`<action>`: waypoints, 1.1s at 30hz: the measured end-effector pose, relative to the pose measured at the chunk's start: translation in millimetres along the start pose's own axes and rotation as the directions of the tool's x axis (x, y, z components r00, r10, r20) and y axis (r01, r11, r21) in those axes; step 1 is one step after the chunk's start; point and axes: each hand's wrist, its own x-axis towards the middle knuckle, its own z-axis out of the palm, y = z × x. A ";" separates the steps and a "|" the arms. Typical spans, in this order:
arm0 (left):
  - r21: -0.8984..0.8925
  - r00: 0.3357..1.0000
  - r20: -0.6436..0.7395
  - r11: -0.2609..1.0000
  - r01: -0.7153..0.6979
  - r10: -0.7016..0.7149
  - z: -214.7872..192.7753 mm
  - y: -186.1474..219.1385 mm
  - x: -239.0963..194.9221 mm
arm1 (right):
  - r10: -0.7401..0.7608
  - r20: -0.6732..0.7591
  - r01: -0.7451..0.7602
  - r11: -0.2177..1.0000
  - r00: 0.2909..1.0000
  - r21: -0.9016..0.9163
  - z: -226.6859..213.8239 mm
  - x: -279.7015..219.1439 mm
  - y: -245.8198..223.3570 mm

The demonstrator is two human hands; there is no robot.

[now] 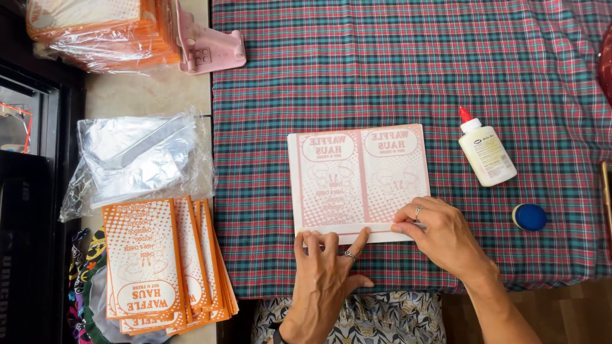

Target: Fold and crease paper sleeves for food packaging

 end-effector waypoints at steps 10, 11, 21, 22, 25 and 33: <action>0.057 1.000 0.009 0.998 0.001 -0.002 -7.4 4.1 5.1 | 0.096 -0.036 -0.100 0.982 0.995 -0.162 8.0 -0.1 -5.1; 0.050 1.000 0.023 0.999 0.003 -0.004 -8.3 4.3 6.4 | 0.068 -0.056 -0.080 0.969 0.996 -0.232 7.4 -2.2 -5.9; 0.115 0.999 0.036 0.993 -0.019 0.015 -5.5 5.2 3.0 | -0.126 -0.168 0.106 0.986 0.978 -0.125 0.5 -20.7 13.4; 0.116 0.999 0.037 0.993 -0.022 0.018 -6.8 5.2 2.9 | -0.124 -0.170 0.103 0.987 0.978 -0.124 0.9 -21.0 14.0; 0.107 0.999 0.042 0.994 -0.020 0.015 -8.2 4.9 3.4 | -0.151 -0.173 0.126 0.981 0.973 -0.147 0.9 -20.6 14.2; 0.131 0.999 0.036 0.991 -0.020 0.015 -4.3 6.1 2.9 | -0.173 -0.184 0.147 0.979 0.968 -0.144 0.8 -20.5 14.0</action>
